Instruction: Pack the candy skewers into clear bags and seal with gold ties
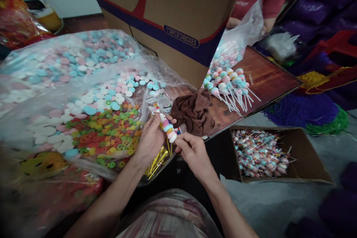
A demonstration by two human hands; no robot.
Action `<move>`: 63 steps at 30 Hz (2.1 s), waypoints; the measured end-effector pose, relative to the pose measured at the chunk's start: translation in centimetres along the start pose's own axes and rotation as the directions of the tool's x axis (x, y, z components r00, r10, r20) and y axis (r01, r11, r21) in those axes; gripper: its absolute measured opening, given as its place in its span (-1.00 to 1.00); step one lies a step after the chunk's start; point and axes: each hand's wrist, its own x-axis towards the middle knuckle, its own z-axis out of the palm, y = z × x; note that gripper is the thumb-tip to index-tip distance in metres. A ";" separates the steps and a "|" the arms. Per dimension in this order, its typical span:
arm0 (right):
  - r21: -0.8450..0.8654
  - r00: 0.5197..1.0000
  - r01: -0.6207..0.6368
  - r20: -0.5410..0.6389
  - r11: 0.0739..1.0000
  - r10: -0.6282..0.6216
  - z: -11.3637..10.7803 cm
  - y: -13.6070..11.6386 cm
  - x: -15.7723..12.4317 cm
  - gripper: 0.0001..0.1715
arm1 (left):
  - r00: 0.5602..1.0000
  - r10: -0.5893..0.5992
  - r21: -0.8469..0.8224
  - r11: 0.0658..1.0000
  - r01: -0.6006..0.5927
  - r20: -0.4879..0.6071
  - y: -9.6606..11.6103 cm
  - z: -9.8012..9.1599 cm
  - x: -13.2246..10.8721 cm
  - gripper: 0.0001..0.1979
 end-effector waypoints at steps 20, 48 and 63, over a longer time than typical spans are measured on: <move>-0.588 0.821 0.396 -0.118 0.705 -0.559 1.1 1.4 1.0 -0.76 | 0.988 -0.138 0.052 0.990 0.134 0.074 0.0 0.1 0.2 -0.74; -0.769 0.789 0.471 0.148 0.432 -0.596 0.0 0.5 1.3 -0.74 | 0.983 -0.179 0.060 0.982 0.180 -0.029 1.1 -1.2 0.9 -0.69; -0.966 0.663 0.243 0.103 0.083 -0.742 1.8 2.2 2.3 -0.60 | 0.998 -0.065 0.072 0.995 0.067 -0.024 0.3 -0.6 0.4 -0.71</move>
